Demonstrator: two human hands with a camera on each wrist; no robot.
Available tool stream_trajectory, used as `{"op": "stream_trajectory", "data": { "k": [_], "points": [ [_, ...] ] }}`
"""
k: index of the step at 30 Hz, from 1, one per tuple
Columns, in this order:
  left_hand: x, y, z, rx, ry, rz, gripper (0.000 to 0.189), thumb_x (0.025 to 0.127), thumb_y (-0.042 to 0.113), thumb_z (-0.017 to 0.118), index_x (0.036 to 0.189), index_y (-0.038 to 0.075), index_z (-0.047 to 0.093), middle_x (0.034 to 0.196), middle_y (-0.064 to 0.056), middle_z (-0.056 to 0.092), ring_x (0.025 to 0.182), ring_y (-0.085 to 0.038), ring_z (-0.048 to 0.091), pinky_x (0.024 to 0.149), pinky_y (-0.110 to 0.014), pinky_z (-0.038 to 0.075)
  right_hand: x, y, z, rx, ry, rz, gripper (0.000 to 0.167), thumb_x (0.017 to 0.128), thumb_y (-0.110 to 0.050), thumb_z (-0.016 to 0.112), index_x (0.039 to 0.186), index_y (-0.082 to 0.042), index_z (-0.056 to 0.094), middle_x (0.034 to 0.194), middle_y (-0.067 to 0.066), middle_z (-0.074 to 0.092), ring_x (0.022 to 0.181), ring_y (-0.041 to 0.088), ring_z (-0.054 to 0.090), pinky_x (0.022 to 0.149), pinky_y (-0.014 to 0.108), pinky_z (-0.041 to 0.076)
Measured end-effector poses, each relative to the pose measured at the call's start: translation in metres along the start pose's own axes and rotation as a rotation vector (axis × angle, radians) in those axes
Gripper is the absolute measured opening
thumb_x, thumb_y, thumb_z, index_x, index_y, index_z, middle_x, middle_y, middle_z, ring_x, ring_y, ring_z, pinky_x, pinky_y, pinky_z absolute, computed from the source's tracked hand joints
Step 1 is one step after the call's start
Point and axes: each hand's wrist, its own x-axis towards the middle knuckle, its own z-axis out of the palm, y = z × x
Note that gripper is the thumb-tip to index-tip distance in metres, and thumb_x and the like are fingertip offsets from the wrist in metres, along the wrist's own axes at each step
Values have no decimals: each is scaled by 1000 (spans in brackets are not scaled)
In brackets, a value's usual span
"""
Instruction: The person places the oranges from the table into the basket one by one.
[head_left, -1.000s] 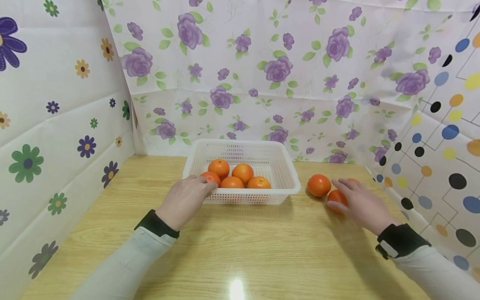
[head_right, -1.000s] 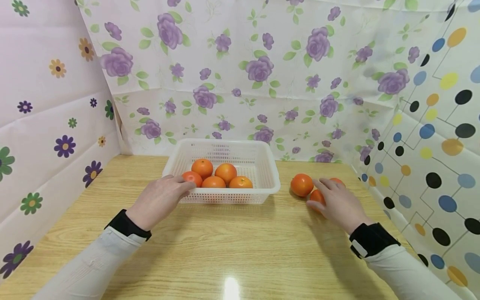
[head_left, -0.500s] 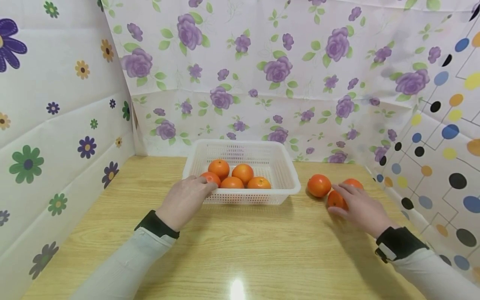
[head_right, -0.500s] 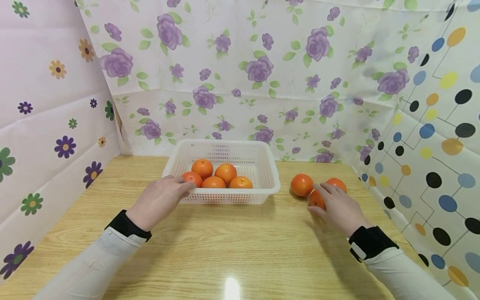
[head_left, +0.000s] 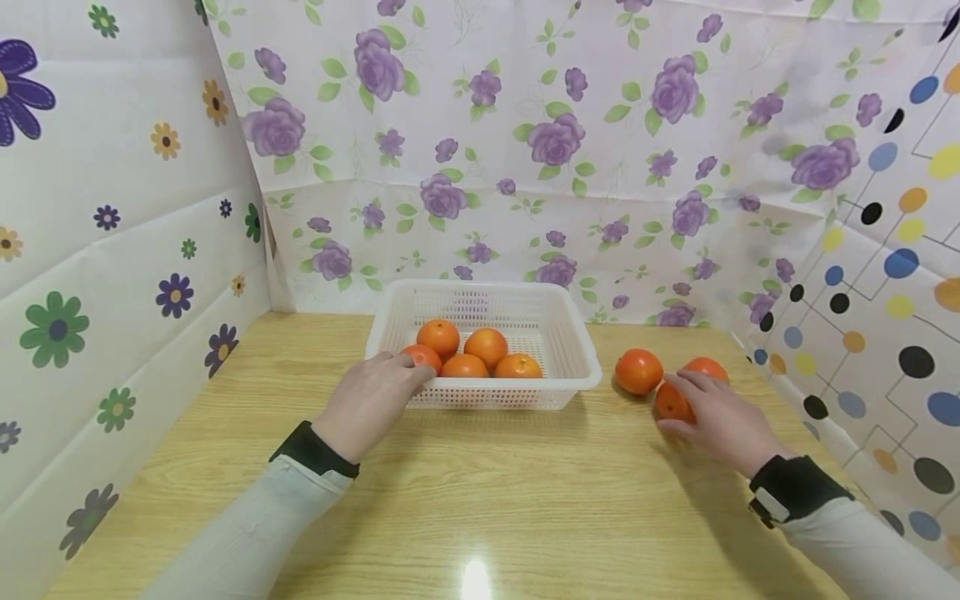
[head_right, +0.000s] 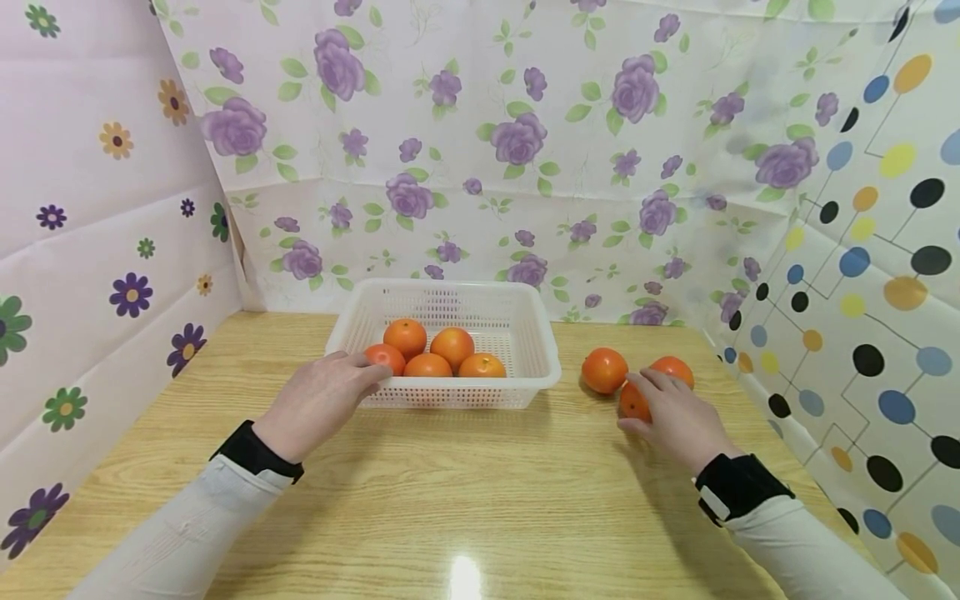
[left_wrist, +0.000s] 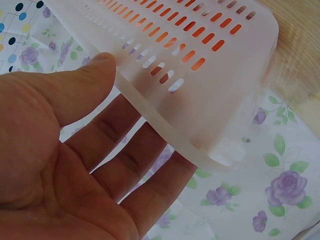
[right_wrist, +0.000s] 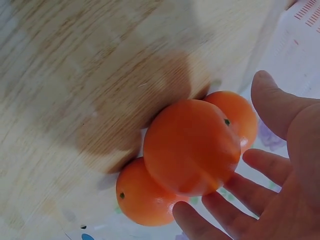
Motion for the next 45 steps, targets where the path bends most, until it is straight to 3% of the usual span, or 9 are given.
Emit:
{"op": "stream_trajectory", "data": {
  "k": [14, 20, 45],
  "points": [
    [0, 0, 1, 0, 7, 4, 33, 86, -10, 86, 105, 16, 79, 89, -1, 70, 72, -24, 60, 64, -36, 56, 3, 10, 9, 27, -24, 57, 77, 92, -33, 93, 151, 3, 58, 151, 33, 54, 136, 59, 51, 99, 79, 49],
    [1, 0, 1, -13, -35, -10, 32, 87, -10, 85, 103, 17, 78, 88, -1, 69, 72, -23, 57, 64, -34, 54, 4, 13, 10, 39, -29, 64, 79, 92, -30, 93, 153, 3, 56, 151, 33, 53, 136, 59, 49, 100, 80, 48],
    [0, 1, 0, -8, -26, -10, 31, 87, -9, 87, 103, 16, 77, 90, -1, 69, 74, -24, 58, 66, -34, 55, 1, 13, 18, 32, -5, 33, 81, 86, -21, 98, 152, 1, 58, 146, 31, 56, 129, 56, 54, 97, 77, 51]
  ]
}}
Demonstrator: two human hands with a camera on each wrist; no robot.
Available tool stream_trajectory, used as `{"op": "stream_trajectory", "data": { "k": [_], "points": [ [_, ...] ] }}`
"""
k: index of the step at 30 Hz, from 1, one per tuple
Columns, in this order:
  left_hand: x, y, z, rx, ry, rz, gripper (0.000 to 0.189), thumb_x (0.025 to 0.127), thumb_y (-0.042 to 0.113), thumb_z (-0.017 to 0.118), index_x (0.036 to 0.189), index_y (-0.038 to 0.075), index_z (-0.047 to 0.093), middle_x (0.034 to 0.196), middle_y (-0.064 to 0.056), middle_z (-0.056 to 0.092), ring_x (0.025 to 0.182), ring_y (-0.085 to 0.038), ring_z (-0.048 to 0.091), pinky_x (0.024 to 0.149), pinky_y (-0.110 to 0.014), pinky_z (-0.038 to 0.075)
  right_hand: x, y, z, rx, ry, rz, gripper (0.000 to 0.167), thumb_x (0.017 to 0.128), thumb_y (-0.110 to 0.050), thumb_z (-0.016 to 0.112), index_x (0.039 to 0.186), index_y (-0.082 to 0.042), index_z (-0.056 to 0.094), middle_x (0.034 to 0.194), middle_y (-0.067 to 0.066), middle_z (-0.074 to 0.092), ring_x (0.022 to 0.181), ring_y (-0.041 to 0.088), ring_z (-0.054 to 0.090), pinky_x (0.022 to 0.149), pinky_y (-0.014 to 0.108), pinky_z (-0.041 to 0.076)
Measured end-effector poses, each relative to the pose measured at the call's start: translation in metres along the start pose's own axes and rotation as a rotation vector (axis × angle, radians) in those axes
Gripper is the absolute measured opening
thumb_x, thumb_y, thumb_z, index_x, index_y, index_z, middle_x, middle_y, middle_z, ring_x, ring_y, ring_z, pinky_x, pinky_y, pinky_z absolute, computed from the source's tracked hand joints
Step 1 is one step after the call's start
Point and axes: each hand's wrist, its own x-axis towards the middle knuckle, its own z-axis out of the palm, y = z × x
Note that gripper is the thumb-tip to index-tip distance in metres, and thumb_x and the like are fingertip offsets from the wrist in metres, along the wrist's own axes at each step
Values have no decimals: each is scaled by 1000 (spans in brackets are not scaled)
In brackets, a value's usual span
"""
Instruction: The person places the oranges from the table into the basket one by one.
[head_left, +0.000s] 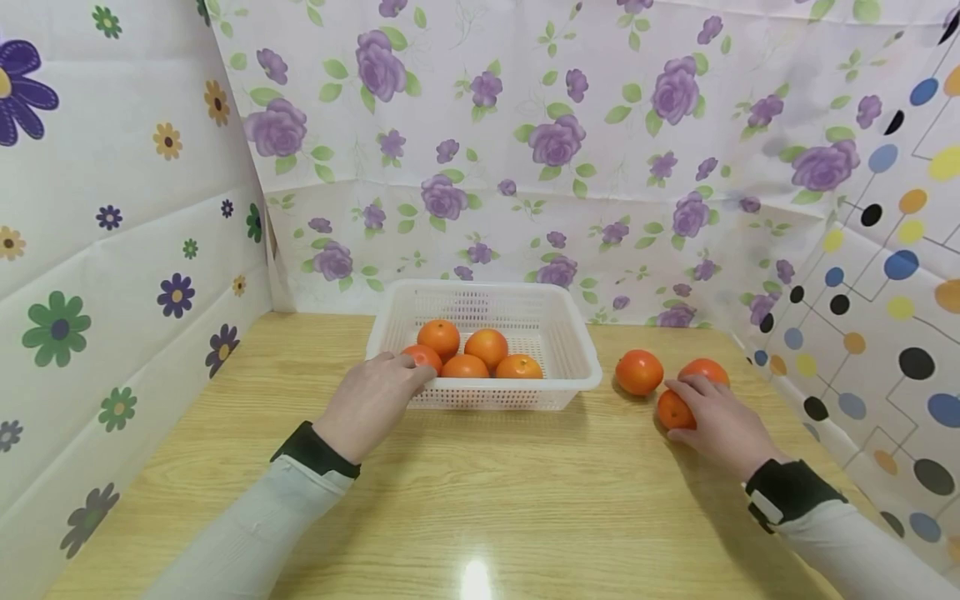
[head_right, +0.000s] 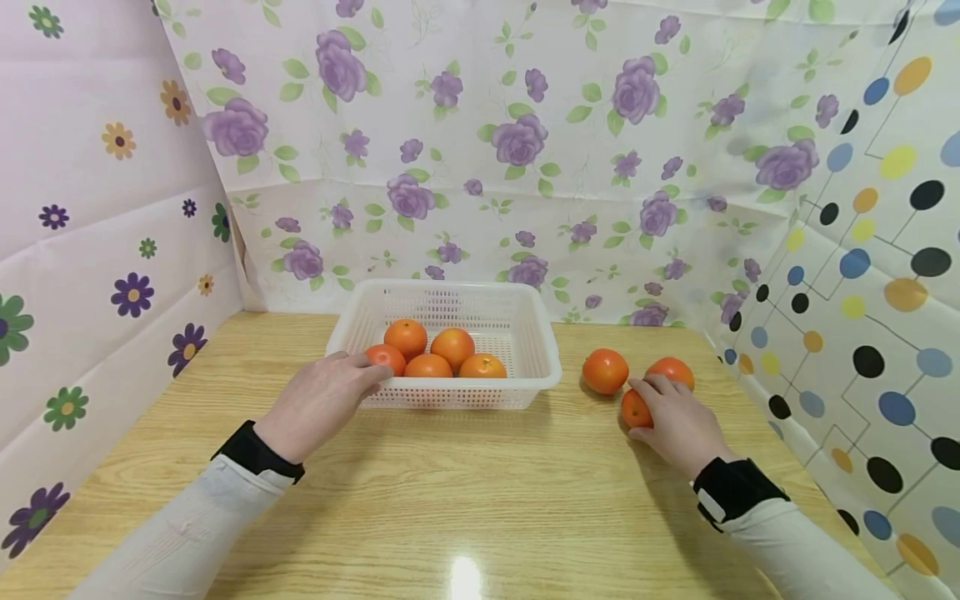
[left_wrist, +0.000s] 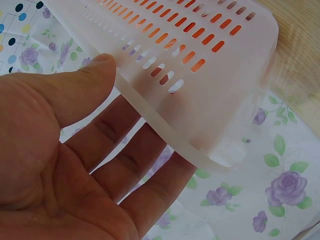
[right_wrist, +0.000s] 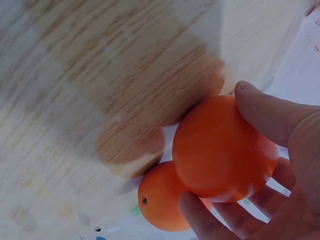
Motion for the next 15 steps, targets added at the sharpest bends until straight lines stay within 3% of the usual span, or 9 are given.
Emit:
{"op": "stream_trajectory", "data": {
  "k": [6, 15],
  "points": [
    [0, 0, -1, 2, 32, 12, 30, 87, -9, 86, 103, 15, 78, 89, -1, 70, 71, -23, 58, 63, -35, 55, -2, -1, 0, 5, -14, 19, 80, 86, -22, 98, 153, -1, 59, 147, 30, 57, 130, 56, 55, 99, 77, 51],
    [-1, 0, 1, 1, 18, 2, 31, 88, -8, 86, 107, 16, 79, 93, -2, 71, 74, -23, 60, 67, -37, 57, -6, -2, -2, 0, -12, 15, 83, 84, -24, 99, 154, 0, 58, 150, 30, 55, 129, 56, 57, 100, 76, 51]
  ]
}}
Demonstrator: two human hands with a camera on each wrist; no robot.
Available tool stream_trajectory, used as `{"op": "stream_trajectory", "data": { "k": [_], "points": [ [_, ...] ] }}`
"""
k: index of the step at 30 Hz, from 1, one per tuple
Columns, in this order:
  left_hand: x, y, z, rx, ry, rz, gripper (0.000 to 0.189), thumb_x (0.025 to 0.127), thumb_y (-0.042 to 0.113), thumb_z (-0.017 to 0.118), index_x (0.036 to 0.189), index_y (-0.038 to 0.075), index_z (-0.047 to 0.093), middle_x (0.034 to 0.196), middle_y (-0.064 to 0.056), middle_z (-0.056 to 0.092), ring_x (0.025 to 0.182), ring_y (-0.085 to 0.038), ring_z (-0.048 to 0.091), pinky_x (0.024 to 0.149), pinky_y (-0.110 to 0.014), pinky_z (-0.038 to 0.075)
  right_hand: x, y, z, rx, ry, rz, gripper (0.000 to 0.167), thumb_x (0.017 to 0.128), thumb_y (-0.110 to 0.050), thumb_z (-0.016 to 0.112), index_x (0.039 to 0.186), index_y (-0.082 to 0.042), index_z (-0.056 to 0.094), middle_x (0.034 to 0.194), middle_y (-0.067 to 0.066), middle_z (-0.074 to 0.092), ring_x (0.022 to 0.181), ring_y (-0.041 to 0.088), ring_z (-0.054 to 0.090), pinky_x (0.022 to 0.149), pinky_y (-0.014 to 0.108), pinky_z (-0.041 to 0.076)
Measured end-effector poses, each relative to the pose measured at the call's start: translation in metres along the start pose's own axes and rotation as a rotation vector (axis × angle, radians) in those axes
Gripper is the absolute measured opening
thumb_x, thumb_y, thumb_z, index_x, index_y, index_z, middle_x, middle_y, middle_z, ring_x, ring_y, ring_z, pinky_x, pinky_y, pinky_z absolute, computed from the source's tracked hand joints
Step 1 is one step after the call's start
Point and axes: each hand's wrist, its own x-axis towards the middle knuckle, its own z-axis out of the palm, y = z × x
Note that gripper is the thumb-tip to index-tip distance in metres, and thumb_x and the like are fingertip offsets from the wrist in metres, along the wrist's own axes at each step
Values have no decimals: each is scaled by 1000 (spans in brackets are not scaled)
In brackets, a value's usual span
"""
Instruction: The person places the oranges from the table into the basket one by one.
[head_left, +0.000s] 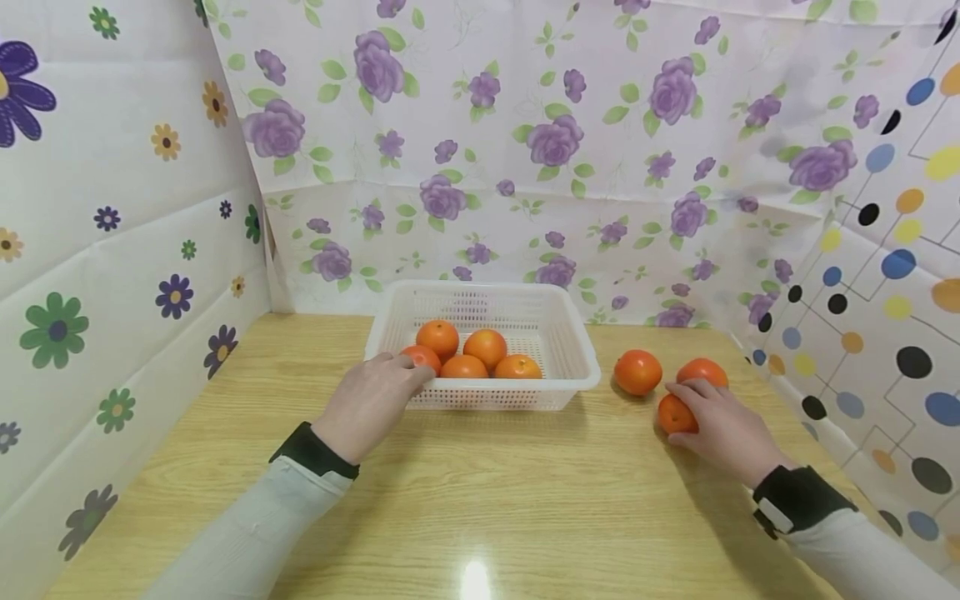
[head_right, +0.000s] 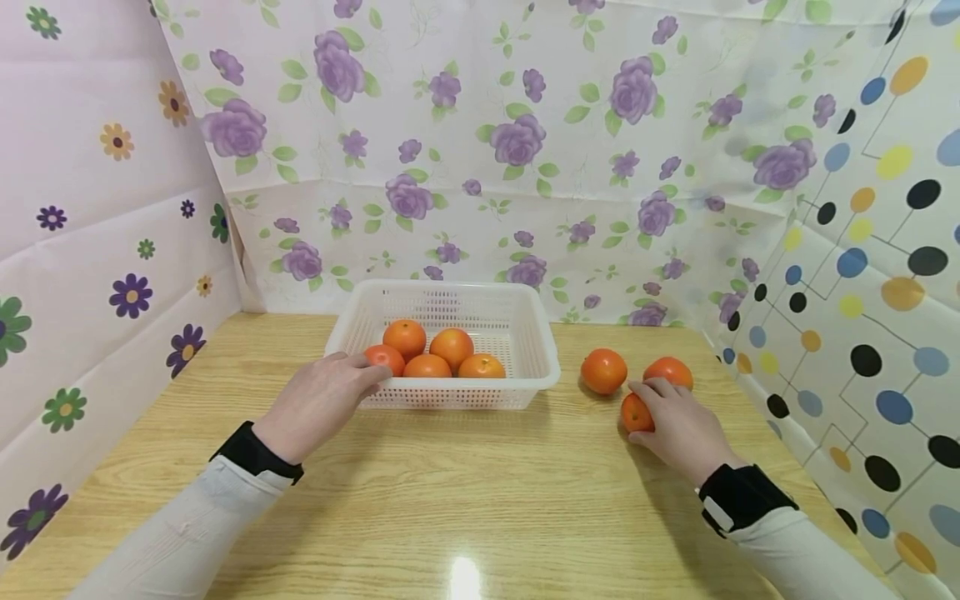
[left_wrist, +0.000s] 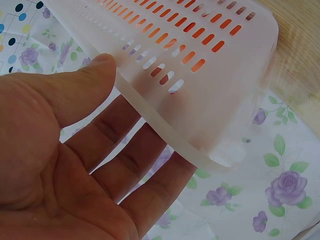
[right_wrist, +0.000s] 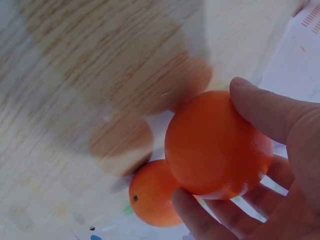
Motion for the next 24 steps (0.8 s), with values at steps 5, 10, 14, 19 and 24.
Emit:
{"op": "stream_trajectory", "data": {
  "k": [5, 10, 14, 19, 24],
  "points": [
    [0, 0, 0, -2, -2, -2, 32, 88, -7, 87, 108, 16, 80, 95, -2, 73, 75, -23, 61, 68, -37, 58, -4, -2, -6, 4, 0, -13, 83, 85, -25, 99, 153, 0, 59, 151, 30, 55, 129, 57, 57, 100, 76, 51],
    [0, 0, 0, -3, -7, -3, 32, 88, -8, 87, 108, 16, 80, 95, -2, 73, 75, -23, 60, 68, -36, 58, -7, -6, -13, 17, 4, -27, 82, 86, -26, 98, 153, -1, 59, 151, 29, 56, 130, 56, 57, 101, 75, 50],
    [0, 0, 0, -7, -8, -5, 33, 87, -8, 87, 108, 17, 80, 93, -1, 72, 74, -22, 59, 67, -35, 57, -9, -11, -17, 22, 22, -53, 82, 85, -25, 98, 153, -2, 60, 150, 28, 57, 129, 55, 59, 99, 75, 52],
    [0, 0, 0, -10, -5, -3, 33, 87, -9, 86, 106, 16, 78, 91, 0, 70, 73, -22, 58, 65, -35, 56, -10, -16, -22, 5, 57, -97, 79, 84, -25, 99, 150, -1, 62, 146, 28, 60, 124, 55, 63, 95, 73, 54],
    [0, 0, 0, -5, -17, -6, 33, 87, -11, 85, 106, 15, 76, 90, 0, 69, 73, -22, 56, 66, -34, 54, -10, -25, -29, -1, 75, -111, 76, 85, -24, 99, 149, -2, 63, 142, 26, 62, 120, 51, 65, 94, 70, 57]
  ]
}}
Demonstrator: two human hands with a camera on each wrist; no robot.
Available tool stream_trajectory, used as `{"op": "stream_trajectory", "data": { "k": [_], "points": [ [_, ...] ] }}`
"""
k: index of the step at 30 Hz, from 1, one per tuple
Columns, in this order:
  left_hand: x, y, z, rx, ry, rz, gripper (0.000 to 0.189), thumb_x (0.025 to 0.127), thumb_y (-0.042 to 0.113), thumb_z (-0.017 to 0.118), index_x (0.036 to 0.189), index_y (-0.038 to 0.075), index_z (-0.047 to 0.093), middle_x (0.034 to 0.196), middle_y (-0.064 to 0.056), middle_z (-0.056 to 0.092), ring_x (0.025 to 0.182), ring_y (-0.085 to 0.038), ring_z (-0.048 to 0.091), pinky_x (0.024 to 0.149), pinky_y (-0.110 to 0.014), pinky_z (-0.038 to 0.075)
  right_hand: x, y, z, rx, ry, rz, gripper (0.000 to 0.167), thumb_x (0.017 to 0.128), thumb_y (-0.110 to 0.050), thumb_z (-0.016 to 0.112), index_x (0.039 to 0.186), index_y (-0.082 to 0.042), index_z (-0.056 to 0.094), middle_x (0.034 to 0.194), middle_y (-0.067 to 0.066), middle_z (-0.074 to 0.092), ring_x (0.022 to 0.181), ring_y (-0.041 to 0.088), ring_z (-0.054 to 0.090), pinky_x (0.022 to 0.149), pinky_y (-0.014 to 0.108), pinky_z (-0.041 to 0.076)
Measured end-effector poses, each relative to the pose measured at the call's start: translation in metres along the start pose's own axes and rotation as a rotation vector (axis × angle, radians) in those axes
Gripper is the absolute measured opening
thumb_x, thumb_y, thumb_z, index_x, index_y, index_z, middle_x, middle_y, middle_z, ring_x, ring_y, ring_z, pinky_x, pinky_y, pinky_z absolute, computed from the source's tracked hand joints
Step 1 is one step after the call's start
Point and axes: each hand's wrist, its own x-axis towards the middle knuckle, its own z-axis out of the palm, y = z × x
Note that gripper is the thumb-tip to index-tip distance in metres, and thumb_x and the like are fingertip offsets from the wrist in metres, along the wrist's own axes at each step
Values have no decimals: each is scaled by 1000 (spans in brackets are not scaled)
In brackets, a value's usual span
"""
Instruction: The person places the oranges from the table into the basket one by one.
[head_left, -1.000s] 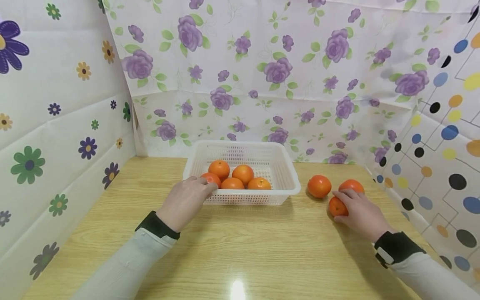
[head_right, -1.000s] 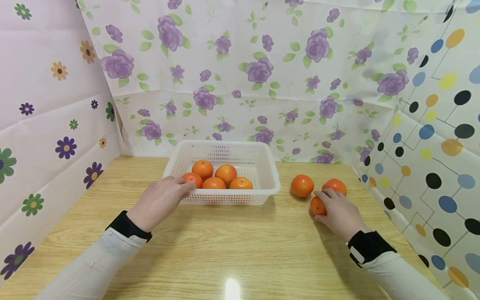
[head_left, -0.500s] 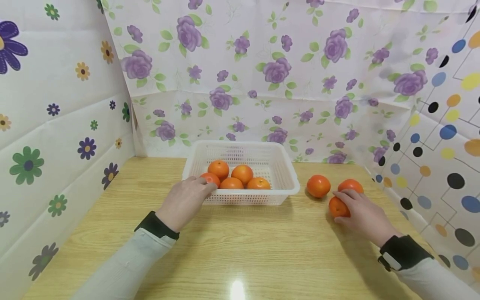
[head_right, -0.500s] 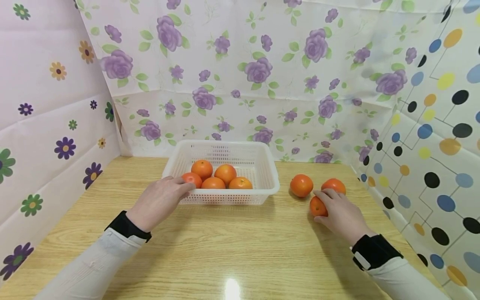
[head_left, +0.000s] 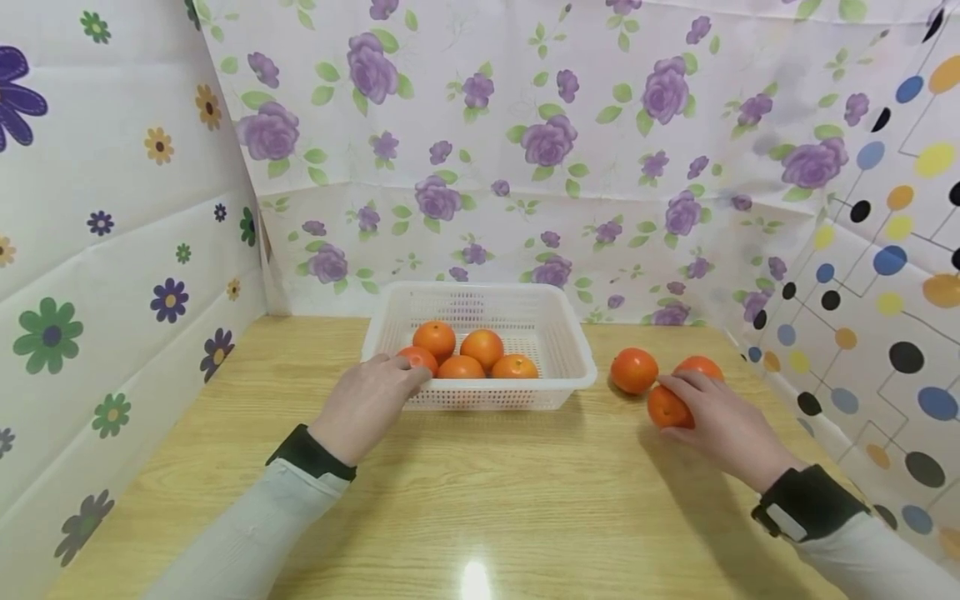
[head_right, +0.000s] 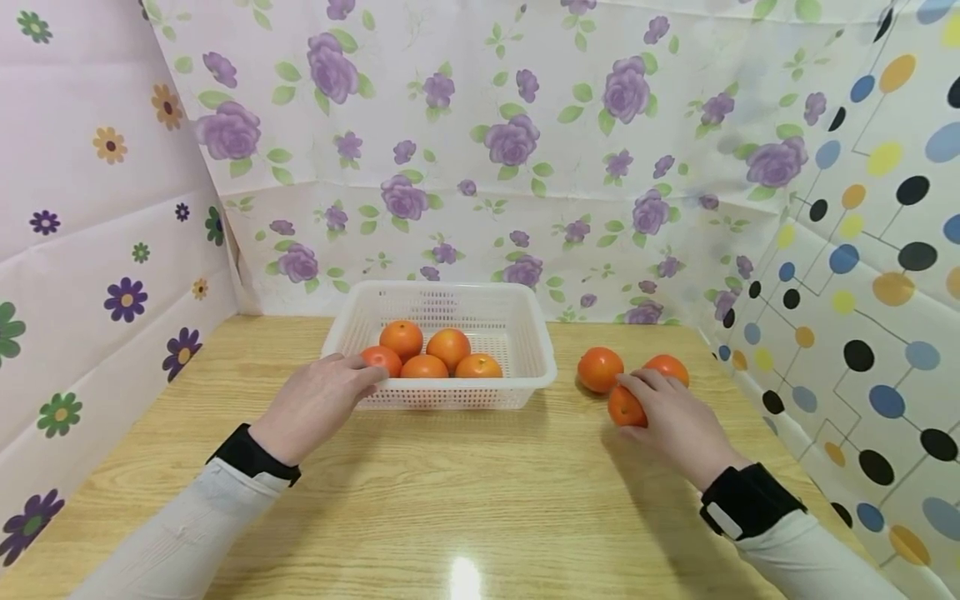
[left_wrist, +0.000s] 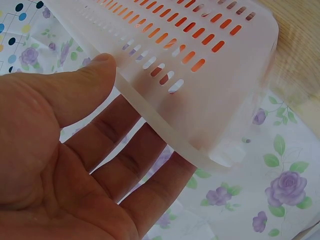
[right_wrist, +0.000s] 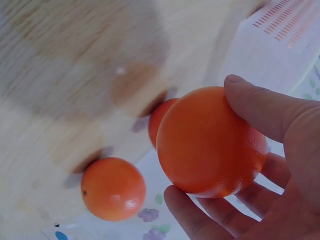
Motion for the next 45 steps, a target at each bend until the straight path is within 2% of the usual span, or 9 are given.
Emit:
{"op": "stream_trajectory", "data": {
  "k": [10, 15, 26, 34, 45],
  "points": [
    [0, 0, -1, 5, -11, 1, 34, 87, -11, 86, 107, 14, 75, 89, 0, 68, 72, -21, 55, 66, -33, 54, 5, -20, -14, 9, -4, 5, 77, 85, -24, 98, 151, -5, 63, 146, 24, 62, 126, 49, 62, 99, 71, 54],
    [0, 1, -2, 13, -14, -2, 33, 87, -9, 87, 107, 15, 76, 90, -1, 69, 73, -21, 55, 67, -33, 55, 6, -26, -17, 4, 10, -12, 79, 85, -28, 99, 153, -6, 63, 146, 21, 63, 124, 46, 63, 96, 68, 56],
    [-1, 1, 0, 3, 45, 17, 33, 86, -10, 86, 103, 16, 77, 88, -1, 69, 71, -23, 58, 61, -36, 54, 13, -35, -23, 13, 28, -56, 80, 88, -27, 97, 155, -5, 60, 149, 23, 61, 122, 46, 64, 95, 67, 58],
    [0, 0, 0, 11, 3, 2, 34, 88, -8, 87, 108, 16, 76, 91, -2, 69, 72, -22, 57, 65, -35, 56, 23, -46, -33, 37, 45, -83, 79, 88, -24, 97, 155, -6, 60, 147, 22, 62, 124, 46, 64, 98, 69, 56],
    [0, -1, 0, 14, 4, 10, 33, 87, -9, 87, 106, 16, 75, 87, -2, 68, 71, -22, 56, 61, -34, 53, 35, -60, -38, 23, 50, -94, 79, 88, -26, 97, 156, -7, 60, 150, 20, 61, 127, 45, 63, 99, 67, 57]
  ]
}}
